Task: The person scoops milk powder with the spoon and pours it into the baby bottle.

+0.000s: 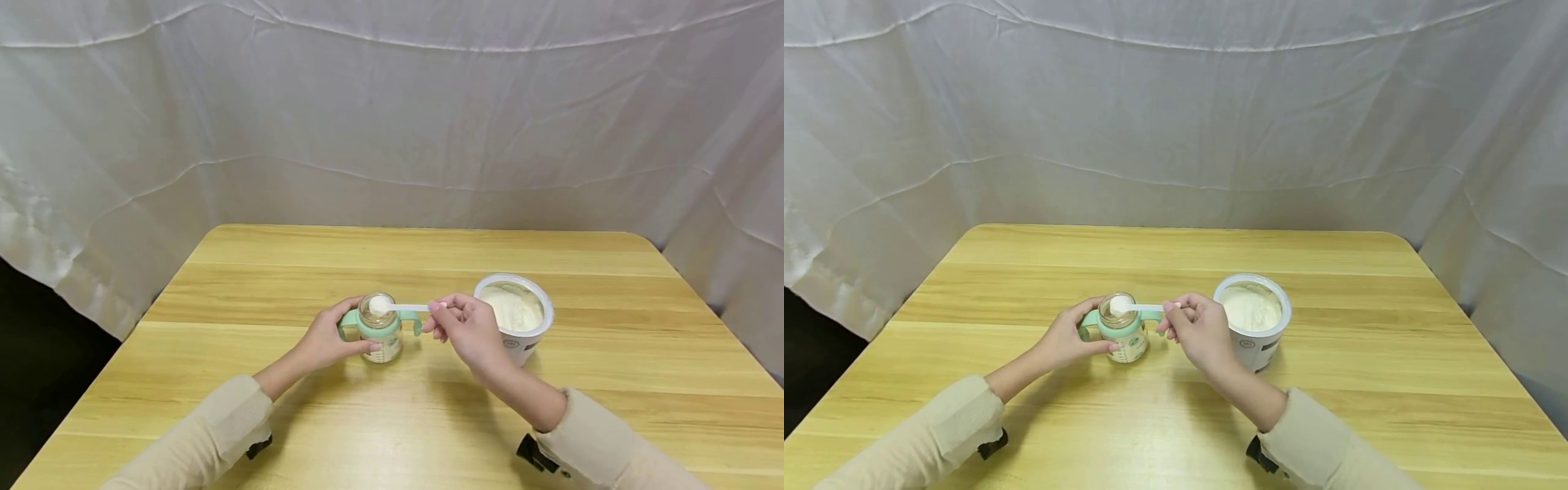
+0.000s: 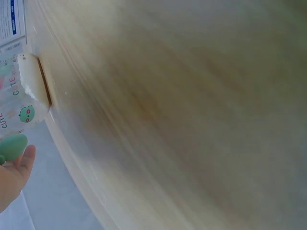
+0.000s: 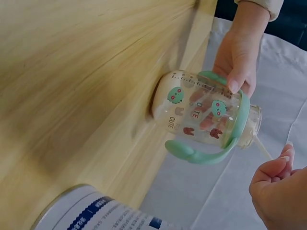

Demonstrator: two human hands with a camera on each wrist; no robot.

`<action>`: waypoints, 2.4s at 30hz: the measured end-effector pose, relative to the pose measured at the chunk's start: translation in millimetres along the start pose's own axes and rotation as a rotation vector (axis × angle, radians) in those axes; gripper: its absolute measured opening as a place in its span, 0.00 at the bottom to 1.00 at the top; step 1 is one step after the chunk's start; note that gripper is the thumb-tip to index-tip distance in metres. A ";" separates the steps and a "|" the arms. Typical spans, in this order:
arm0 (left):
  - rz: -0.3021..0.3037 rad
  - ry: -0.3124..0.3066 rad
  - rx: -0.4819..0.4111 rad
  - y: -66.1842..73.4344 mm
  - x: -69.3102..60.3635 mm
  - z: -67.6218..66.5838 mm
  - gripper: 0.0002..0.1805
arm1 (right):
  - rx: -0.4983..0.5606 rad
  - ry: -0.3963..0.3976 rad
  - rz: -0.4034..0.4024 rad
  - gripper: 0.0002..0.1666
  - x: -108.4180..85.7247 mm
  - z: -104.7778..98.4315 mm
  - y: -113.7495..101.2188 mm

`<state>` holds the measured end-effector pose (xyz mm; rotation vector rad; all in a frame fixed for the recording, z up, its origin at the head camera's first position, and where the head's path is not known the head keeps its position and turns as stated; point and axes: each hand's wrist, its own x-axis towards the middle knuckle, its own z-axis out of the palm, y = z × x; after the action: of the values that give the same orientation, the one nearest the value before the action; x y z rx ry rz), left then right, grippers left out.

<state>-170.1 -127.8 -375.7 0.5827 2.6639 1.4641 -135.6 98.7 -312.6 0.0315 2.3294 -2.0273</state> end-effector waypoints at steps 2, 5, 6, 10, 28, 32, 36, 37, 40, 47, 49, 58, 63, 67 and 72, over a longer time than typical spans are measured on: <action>0.001 -0.005 -0.001 0.0 -0.1 -0.3 0.43 | -0.031 -0.007 -0.039 0.10 -0.4 0.0 0.8; 0.002 -0.008 -0.001 -0.2 -0.1 -0.7 0.43 | -0.101 -0.032 -0.136 0.09 -1.0 -1.1 2.6; 0.004 -0.009 0.003 -0.3 -0.1 -0.8 0.43 | -0.131 -0.042 -0.174 0.08 -1.3 -1.6 3.2; 0.004 -0.011 0.000 -0.4 -0.2 -1.8 0.42 | -0.266 -0.070 -0.332 0.06 -2.0 -4.0 5.8; 0.005 -0.024 -0.010 -1.0 -1.9 -5.7 0.37 | -0.828 -0.038 -1.356 0.17 -1.4 -10.4 17.4; 0.004 -0.024 -0.017 -1.1 -2.2 -5.5 0.37 | -1.022 0.018 -1.582 0.19 0.1 -12.4 20.7; 0.004 -0.026 -0.022 -1.8 -2.4 -5.3 0.37 | -1.102 0.019 -1.673 0.19 1.2 -15.1 25.4; 0.006 -0.025 -0.021 -2.0 -2.3 -5.3 0.37 | -1.110 0.017 -1.682 0.18 1.6 -15.6 26.3; 0.007 -0.021 -0.017 -2.4 -2.1 -5.3 0.37 | -1.119 0.013 -1.700 0.17 2.2 -16.2 27.9; 0.012 -0.018 -0.018 -2.5 -1.4 -5.2 0.36 | -0.986 -0.014 -1.551 0.16 2.4 -14.7 29.2; 0.011 -0.021 -0.026 -2.4 -1.3 -5.2 0.36 | -0.885 -0.032 -1.471 0.15 2.5 -14.0 29.3; 0.004 -0.025 -0.035 -2.6 -1.7 -5.2 0.36 | -0.524 -0.097 -1.118 0.03 1.9 -11.9 25.7; 0.007 -0.024 -0.035 -3.4 -1.8 -4.6 0.36 | -0.398 -0.077 -0.876 0.02 -0.2 -11.3 21.2; 0.006 -0.025 -0.037 -3.4 -2.1 -4.2 0.36 | -0.295 -0.087 -0.703 0.04 -2.4 -12.5 16.4; 0.005 -0.023 -0.032 -3.1 -2.0 -4.3 0.37 | -0.202 -0.097 -0.509 0.06 -4.1 -14.5 10.2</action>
<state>-170.1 -133.5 -376.1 0.6010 2.6188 1.4889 -131.3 114.6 -320.5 -0.7189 2.6641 -1.8934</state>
